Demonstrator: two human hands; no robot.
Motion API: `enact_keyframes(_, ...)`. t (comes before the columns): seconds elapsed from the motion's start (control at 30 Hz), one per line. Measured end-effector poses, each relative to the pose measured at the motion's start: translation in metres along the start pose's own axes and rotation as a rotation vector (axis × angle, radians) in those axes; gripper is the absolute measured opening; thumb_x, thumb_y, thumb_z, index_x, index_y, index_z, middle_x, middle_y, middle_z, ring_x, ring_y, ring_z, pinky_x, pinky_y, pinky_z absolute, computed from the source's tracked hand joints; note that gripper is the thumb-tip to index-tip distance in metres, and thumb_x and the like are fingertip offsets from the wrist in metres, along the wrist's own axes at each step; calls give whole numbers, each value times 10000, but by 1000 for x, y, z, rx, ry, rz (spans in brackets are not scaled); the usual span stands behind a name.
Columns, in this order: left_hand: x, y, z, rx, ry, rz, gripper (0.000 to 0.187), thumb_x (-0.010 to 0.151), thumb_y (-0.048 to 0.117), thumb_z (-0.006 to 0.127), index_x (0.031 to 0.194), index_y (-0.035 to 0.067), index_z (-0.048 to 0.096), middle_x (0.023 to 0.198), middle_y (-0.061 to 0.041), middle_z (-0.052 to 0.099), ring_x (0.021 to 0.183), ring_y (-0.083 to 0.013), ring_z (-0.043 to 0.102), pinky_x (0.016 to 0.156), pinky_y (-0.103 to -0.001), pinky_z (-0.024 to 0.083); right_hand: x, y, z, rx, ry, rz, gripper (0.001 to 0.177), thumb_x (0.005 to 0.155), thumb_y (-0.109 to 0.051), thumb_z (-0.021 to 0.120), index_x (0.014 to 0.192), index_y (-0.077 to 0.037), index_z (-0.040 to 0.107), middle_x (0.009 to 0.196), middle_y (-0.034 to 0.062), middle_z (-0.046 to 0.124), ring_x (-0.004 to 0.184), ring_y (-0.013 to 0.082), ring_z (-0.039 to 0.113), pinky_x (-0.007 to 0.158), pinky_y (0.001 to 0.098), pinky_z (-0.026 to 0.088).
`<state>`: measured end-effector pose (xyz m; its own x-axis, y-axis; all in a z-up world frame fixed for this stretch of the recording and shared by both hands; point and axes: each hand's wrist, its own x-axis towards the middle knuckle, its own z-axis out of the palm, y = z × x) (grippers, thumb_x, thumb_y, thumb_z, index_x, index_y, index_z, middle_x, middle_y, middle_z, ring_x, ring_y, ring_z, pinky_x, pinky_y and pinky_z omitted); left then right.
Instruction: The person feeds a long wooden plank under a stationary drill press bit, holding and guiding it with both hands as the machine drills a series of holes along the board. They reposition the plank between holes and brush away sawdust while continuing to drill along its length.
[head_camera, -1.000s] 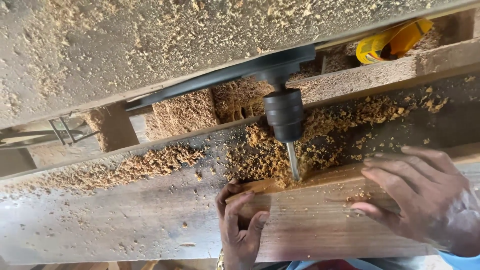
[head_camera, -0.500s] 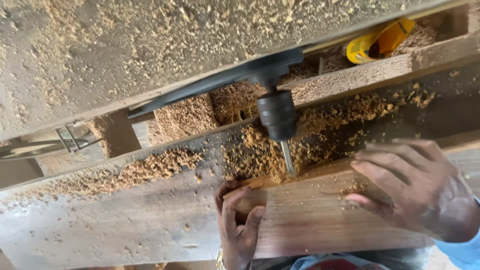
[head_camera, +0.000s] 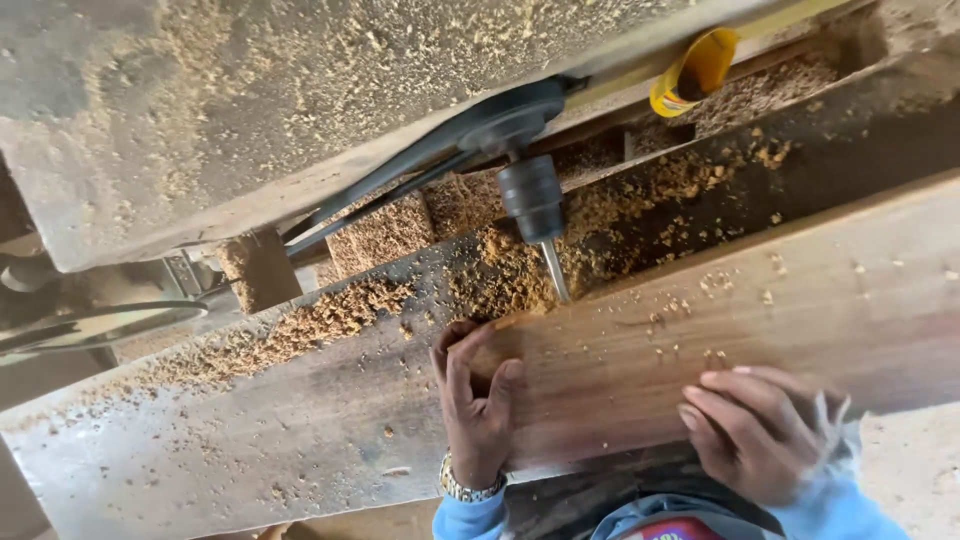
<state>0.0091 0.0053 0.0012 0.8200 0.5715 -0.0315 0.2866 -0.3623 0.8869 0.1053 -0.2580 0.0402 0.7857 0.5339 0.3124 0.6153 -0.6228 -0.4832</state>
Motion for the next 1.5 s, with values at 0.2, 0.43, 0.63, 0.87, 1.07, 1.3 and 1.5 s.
enact_keyframes(0.2, 7, 3, -2, -10, 17, 17, 441, 938, 340, 755, 1277, 76, 659, 1364, -159, 566, 1333, -325, 528, 1131, -438, 424, -1, 2, 20, -154, 133, -41, 106, 888, -251, 806, 900, -193, 718, 972, -51, 692, 918, 216, 643, 864, 390, 399)
enact_keyframes(0.43, 14, -44, 8, -68, -1, -34, 483, 907, 431, 723, 1262, 112, 643, 1367, -144, 547, 1267, -308, 570, 1036, -426, 560, 12, 5, 26, -120, 203, -18, 129, 910, -231, 801, 858, -172, 700, 926, -66, 694, 879, 181, 630, 829, 367, 407)
enact_keyframes(0.63, 65, 3, -8, -16, 16, 45, 479, 940, 382, 732, 1313, 95, 648, 1419, -167, 539, 1336, -353, 526, 1095, -489, 476, 50, 2, 38, -187, 243, -55, 188, 939, -201, 794, 822, -158, 653, 927, -32, 691, 896, 225, 654, 821, 390, 418)
enact_keyframes(0.87, 59, -7, -7, 24, 4, 16, 478, 934, 363, 752, 1327, 108, 660, 1389, -155, 567, 1371, -348, 499, 1131, -508, 444, 46, 5, 41, -170, 238, -73, 141, 924, -212, 782, 842, -172, 674, 921, -43, 694, 859, 215, 641, 812, 391, 415)
enact_keyframes(1.07, 38, 8, -7, -53, 32, -53, 520, 905, 391, 733, 1334, 118, 621, 1525, -170, 409, 1380, -345, 454, 1052, -453, 494, 30, 0, 27, -169, 224, -52, 126, 935, -254, 786, 899, -166, 703, 950, -29, 689, 916, 228, 636, 873, 398, 406)
enact_keyframes(1.3, -24, 7, -1, 22, 46, -101, 483, 903, 368, 769, 1286, 94, 661, 1356, -169, 569, 1357, -325, 498, 1113, -448, 422, -18, 3, 9, -148, 126, -40, 148, 886, -243, 809, 879, -158, 688, 935, -36, 687, 898, 205, 629, 869, 398, 401)
enact_keyframes(1.5, -44, 9, 1, 12, 31, -115, 462, 923, 396, 738, 1277, 110, 659, 1357, -154, 593, 1376, -329, 492, 1124, -463, 426, -31, -2, -6, -129, 35, -23, 122, 859, -204, 808, 895, -169, 696, 944, -36, 689, 923, 217, 640, 877, 395, 412)
